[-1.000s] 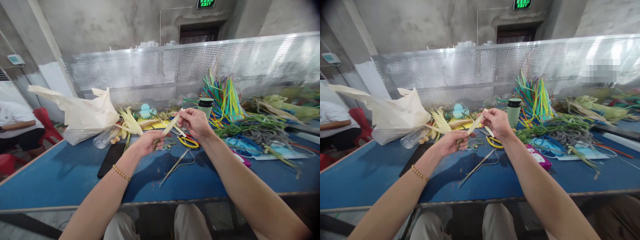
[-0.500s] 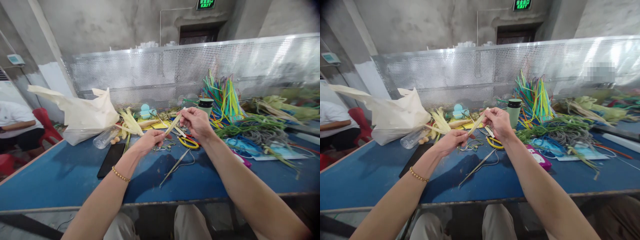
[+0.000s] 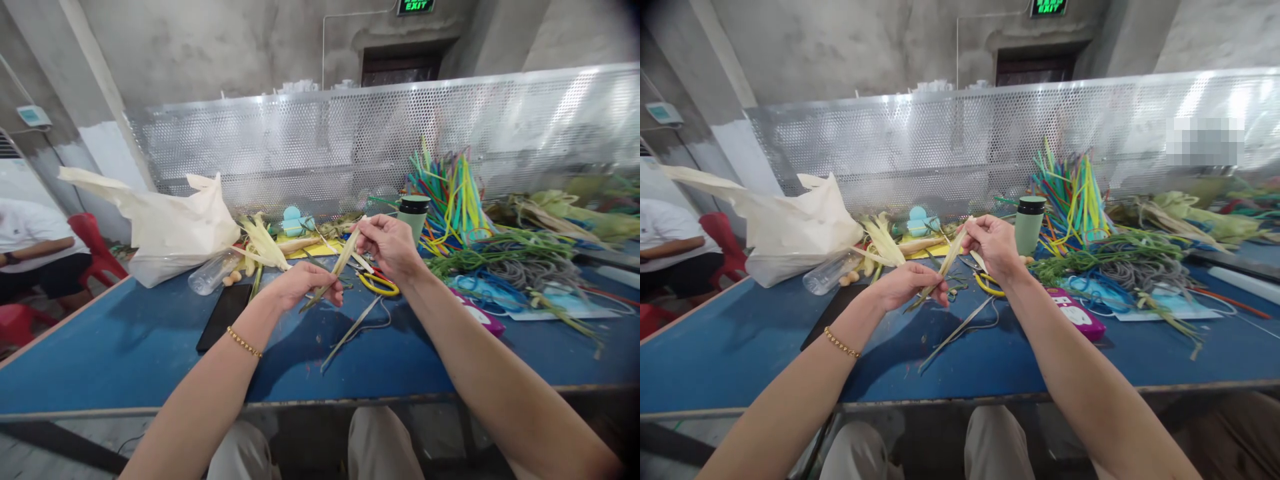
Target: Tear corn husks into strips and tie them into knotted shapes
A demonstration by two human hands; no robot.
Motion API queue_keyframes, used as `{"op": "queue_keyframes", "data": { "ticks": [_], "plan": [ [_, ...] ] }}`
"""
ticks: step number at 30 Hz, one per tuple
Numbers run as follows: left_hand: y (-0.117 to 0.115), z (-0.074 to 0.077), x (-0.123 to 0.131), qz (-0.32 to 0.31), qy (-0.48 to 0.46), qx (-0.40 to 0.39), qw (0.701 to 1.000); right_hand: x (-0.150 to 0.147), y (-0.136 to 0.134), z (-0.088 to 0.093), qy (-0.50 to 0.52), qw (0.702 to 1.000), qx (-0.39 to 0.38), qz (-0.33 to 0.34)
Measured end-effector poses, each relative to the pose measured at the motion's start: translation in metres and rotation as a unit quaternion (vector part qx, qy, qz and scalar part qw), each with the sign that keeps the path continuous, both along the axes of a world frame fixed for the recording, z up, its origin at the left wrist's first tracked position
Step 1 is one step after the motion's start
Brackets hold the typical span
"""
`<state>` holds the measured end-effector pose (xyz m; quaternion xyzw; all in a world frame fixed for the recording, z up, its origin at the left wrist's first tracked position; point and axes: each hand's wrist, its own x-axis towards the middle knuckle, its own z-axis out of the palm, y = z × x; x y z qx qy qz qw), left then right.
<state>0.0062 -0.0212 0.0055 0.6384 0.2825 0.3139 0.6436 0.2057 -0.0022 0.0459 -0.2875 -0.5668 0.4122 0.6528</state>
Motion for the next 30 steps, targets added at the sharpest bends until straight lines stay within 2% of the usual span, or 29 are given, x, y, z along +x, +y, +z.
{"op": "queue_keyframes", "data": {
  "ticks": [8, 14, 17, 21, 25, 27, 30],
  "plan": [
    [0.001, -0.005, 0.002, 0.003, -0.001, 0.023, 1.000, -0.001, 0.002, -0.002, -0.027, 1.000, -0.004, 0.008],
    [0.001, -0.006, 0.009, 0.079, -0.047, -0.012, 0.996, 0.003, 0.015, -0.006, 0.011, 0.998, -0.057, -0.016],
    [0.006, -0.006, 0.010, 0.138, -0.098, -0.017, 0.985, 0.003, 0.017, -0.010, -0.007, 0.996, -0.082, -0.034],
    [0.018, -0.009, 0.006, 0.248, -0.162, -0.029, 0.955, -0.012, 0.013, -0.020, -0.127, 0.987, -0.060, -0.074],
    [0.025, -0.012, 0.002, 0.338, -0.157, -0.042, 0.927, -0.035, 0.005, -0.033, -0.274, 0.956, 0.041, -0.098],
    [0.025, -0.012, 0.003, 0.349, -0.156, -0.038, 0.923, -0.045, 0.000, -0.037, -0.352, 0.926, 0.077, -0.108],
    [0.020, -0.012, 0.007, 0.334, -0.169, -0.018, 0.927, -0.056, -0.007, -0.041, -0.441, 0.881, 0.093, -0.143]
  ]
}}
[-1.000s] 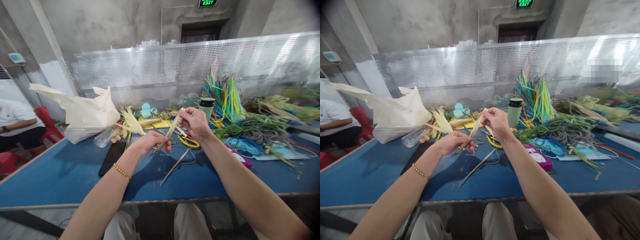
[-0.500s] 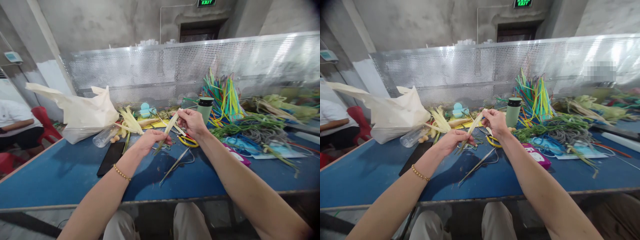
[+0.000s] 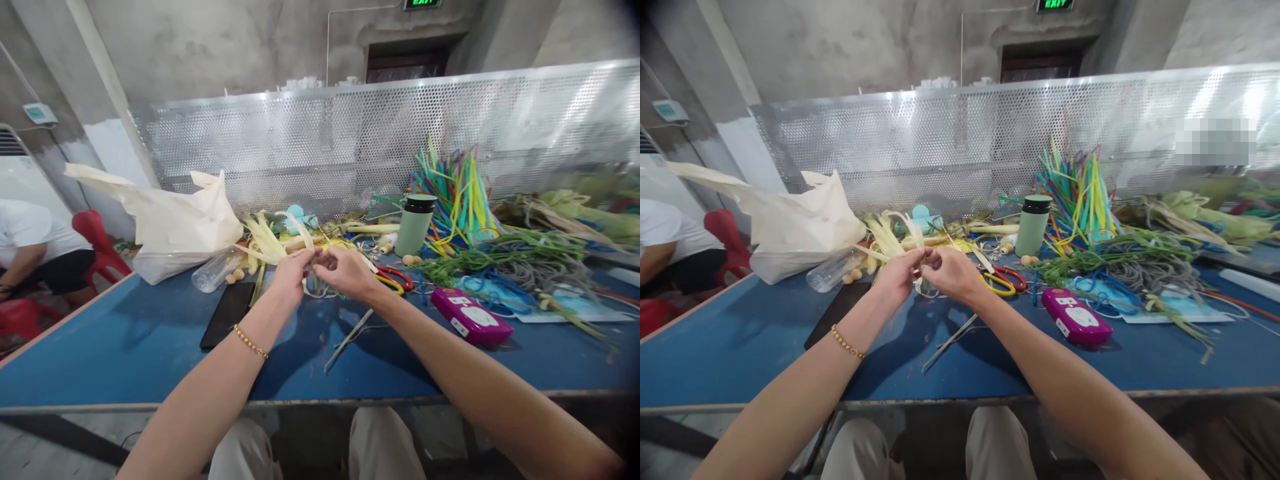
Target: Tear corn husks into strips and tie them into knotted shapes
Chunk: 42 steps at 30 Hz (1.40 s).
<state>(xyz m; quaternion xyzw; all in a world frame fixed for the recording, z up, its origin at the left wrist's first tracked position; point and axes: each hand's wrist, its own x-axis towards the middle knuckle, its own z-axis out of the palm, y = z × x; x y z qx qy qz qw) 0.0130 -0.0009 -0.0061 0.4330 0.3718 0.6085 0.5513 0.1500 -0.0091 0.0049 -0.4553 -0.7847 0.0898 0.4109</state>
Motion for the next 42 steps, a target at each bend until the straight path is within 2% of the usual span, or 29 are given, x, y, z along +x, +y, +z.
{"op": "queue_keyframes", "data": {
  "ticks": [5, 7, 13, 16, 19, 24, 28, 32, 37, 40, 42],
  "plan": [
    [-0.006, 0.000, 0.009, -0.008, -0.036, 0.019, 0.999, -0.011, -0.005, -0.003, -0.064, 0.991, 0.046, -0.113],
    [-0.006, -0.001, 0.010, 0.005, -0.020, 0.013, 1.000, -0.011, -0.003, -0.004, -0.063, 0.988, 0.058, -0.127],
    [-0.002, 0.002, 0.001, 0.019, -0.025, 0.002, 1.000, 0.005, 0.014, 0.001, 0.018, 0.998, -0.025, -0.059],
    [-0.003, 0.006, -0.002, 0.040, -0.038, 0.008, 0.998, 0.016, 0.017, 0.007, 0.074, 0.995, -0.053, -0.039],
    [-0.006, 0.009, 0.000, 0.048, -0.036, 0.007, 0.998, 0.019, 0.015, 0.010, 0.124, 0.989, -0.081, 0.012],
    [-0.012, 0.010, 0.008, 0.009, -0.046, 0.018, 0.999, 0.005, 0.010, 0.001, 0.174, 0.957, -0.200, 0.117],
    [-0.012, 0.010, 0.008, -0.025, -0.045, 0.022, 0.998, -0.002, 0.009, -0.003, 0.221, 0.928, -0.249, 0.169],
    [-0.010, 0.011, 0.004, -0.016, -0.035, 0.011, 0.999, 0.001, 0.005, 0.001, 0.160, 0.924, -0.278, 0.207],
    [-0.003, 0.010, -0.001, 0.026, -0.059, 0.007, 0.998, 0.012, 0.000, 0.007, 0.011, 0.944, -0.235, 0.231],
    [-0.001, 0.010, -0.003, 0.025, -0.062, 0.019, 0.998, 0.025, 0.001, 0.014, -0.096, 0.929, -0.252, 0.253],
    [-0.003, 0.011, -0.005, 0.024, -0.052, 0.022, 0.998, 0.037, 0.005, 0.019, -0.150, 0.922, -0.261, 0.242]
  ]
}}
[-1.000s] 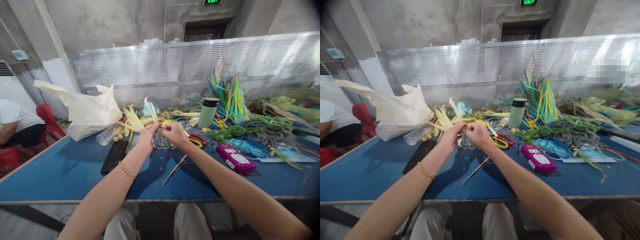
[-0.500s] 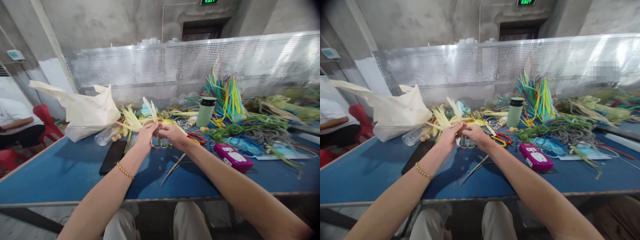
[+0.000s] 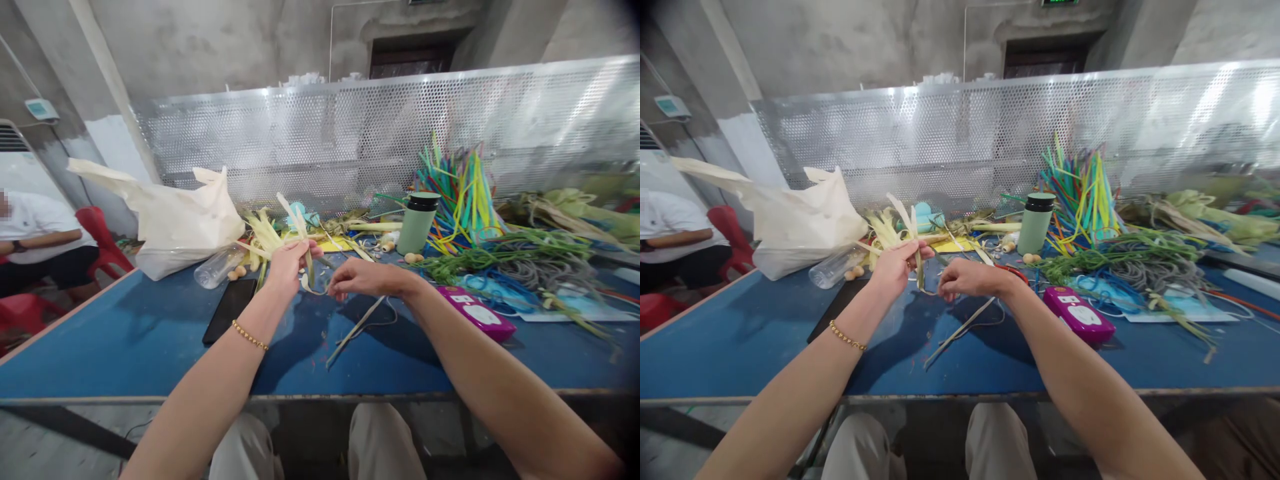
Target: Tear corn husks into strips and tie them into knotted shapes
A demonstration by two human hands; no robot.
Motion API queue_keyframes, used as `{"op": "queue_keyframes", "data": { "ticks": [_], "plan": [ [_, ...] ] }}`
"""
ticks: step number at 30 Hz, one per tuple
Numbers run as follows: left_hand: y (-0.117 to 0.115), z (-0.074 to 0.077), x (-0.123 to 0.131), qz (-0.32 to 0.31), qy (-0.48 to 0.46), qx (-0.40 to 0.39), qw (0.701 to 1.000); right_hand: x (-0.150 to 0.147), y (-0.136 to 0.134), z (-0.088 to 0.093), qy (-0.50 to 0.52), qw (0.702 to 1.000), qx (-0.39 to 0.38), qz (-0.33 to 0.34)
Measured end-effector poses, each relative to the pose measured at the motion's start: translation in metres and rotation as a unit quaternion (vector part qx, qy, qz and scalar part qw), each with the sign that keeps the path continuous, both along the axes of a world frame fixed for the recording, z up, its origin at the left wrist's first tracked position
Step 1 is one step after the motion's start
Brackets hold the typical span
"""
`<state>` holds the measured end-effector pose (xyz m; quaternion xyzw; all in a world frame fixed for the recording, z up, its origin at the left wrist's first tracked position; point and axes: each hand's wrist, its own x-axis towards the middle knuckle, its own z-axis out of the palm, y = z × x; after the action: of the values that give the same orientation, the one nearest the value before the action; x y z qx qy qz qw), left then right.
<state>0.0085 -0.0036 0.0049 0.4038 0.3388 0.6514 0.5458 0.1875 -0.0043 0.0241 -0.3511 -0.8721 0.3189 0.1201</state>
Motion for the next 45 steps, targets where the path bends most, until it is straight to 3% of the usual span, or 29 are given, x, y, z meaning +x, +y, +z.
{"op": "queue_keyframes", "data": {
  "ticks": [3, 6, 9, 11, 17, 21, 24, 27, 30, 33, 39, 42, 45],
  "plan": [
    [-0.003, 0.005, -0.002, 0.003, 0.022, 0.006, 1.000, 0.022, 0.011, 0.007, -0.003, 0.986, 0.129, -0.107],
    [-0.005, 0.012, -0.006, 0.001, 0.048, -0.001, 0.999, 0.041, 0.025, 0.007, -0.015, 0.939, 0.227, -0.257],
    [-0.003, 0.016, -0.011, 0.017, 0.071, -0.001, 0.997, 0.049, 0.033, 0.003, -0.060, 0.905, 0.295, -0.302],
    [-0.001, 0.016, -0.013, 0.024, 0.097, -0.012, 0.995, 0.048, 0.033, 0.000, -0.079, 0.901, 0.315, -0.288],
    [0.004, 0.009, -0.013, 0.019, 0.137, -0.015, 0.990, 0.031, 0.024, -0.003, -0.098, 0.937, 0.264, -0.208],
    [0.006, 0.003, -0.012, -0.001, 0.142, -0.009, 0.990, 0.020, 0.018, -0.015, -0.094, 0.978, 0.150, -0.113],
    [0.008, 0.000, -0.011, -0.021, 0.138, 0.002, 0.990, 0.016, 0.016, -0.017, -0.064, 0.987, 0.121, -0.080],
    [0.009, -0.003, -0.011, -0.035, 0.139, 0.018, 0.989, 0.021, 0.014, -0.007, 0.068, 0.986, 0.101, -0.115],
    [0.007, -0.003, -0.010, -0.054, 0.131, 0.040, 0.989, 0.026, 0.009, 0.004, 0.212, 0.960, 0.012, -0.182],
    [0.004, 0.000, -0.008, -0.078, 0.108, 0.044, 0.990, 0.023, 0.005, 0.005, 0.281, 0.943, -0.044, -0.175],
    [-0.004, 0.003, -0.003, -0.173, 0.039, -0.028, 0.984, 0.007, 0.001, 0.000, 0.235, 0.961, 0.046, -0.139],
    [-0.005, 0.003, -0.003, -0.214, 0.025, -0.043, 0.976, 0.008, 0.003, 0.001, 0.248, 0.948, 0.092, -0.179],
    [-0.005, 0.003, -0.005, -0.214, 0.019, -0.043, 0.976, 0.015, 0.007, 0.003, 0.280, 0.926, 0.107, -0.228]
  ]
}}
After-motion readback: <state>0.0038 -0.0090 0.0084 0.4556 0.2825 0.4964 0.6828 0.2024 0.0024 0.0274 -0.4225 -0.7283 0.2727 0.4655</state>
